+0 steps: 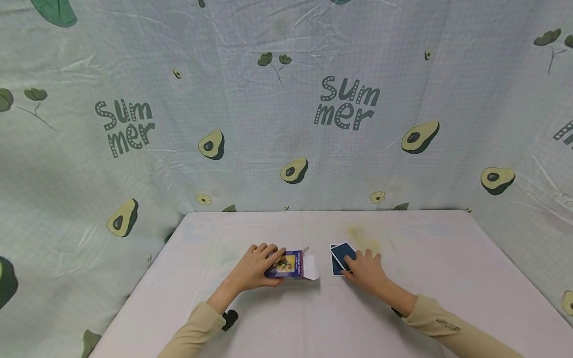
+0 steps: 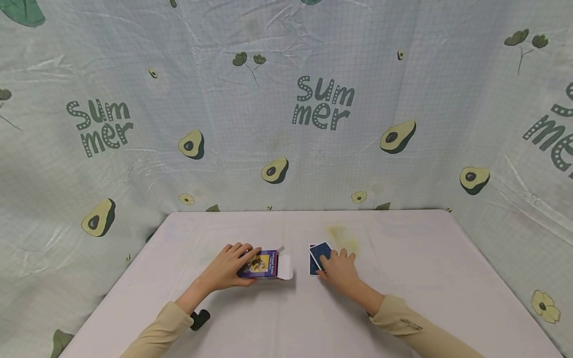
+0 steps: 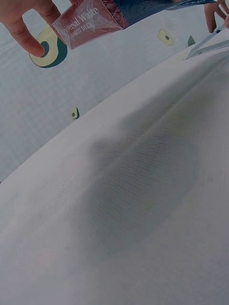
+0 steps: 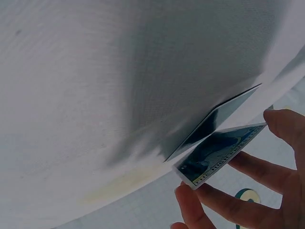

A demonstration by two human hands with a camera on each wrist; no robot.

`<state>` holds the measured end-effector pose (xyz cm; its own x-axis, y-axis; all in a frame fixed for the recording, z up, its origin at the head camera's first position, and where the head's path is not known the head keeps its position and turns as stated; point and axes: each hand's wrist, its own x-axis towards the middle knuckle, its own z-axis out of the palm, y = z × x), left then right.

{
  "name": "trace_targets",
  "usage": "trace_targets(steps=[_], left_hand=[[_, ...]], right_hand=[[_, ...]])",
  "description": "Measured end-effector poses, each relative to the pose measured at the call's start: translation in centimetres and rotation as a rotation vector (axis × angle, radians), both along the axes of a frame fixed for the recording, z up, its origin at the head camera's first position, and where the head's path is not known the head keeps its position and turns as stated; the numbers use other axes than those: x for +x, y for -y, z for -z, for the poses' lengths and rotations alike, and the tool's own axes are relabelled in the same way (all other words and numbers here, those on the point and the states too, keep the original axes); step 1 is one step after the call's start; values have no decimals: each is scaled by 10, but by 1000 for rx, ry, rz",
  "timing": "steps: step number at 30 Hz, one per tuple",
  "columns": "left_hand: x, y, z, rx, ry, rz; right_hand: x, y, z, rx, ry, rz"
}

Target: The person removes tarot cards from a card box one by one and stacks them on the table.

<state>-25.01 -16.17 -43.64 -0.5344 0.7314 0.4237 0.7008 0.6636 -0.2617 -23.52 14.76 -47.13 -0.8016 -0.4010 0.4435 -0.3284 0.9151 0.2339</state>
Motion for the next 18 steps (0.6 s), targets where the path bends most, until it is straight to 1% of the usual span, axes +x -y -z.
trace_targets(steps=[6, 9, 10, 12, 14, 16, 17, 18], left_hand=[[0, -1, 0, -4, 1, -7], [-1, -1, -1, -8, -7, -7], [-1, -1, -1, -9, -10, -8], [-1, -1, -1, -7, -10, -7], [-1, -1, -1, -3, -11, -6], [0, 0, -2, 2, -10, -2], [0, 0, -2, 8, -7, 1], [0, 0, -2, 7, -8, 2]], right_hand=[[1, 7, -1, 7, 43, 18], [0, 6, -2, 32, 54, -1], [-1, 4, -3, 46, 62, -19], [-8, -3, -5, 53, 105, -102], [-17, -11, -8, 58, 160, -203], [-27, -17, -10, 50, 233, -302], [-31, -19, -10, 45, 270, -340], [-35, -20, -10, 50, 292, -360]])
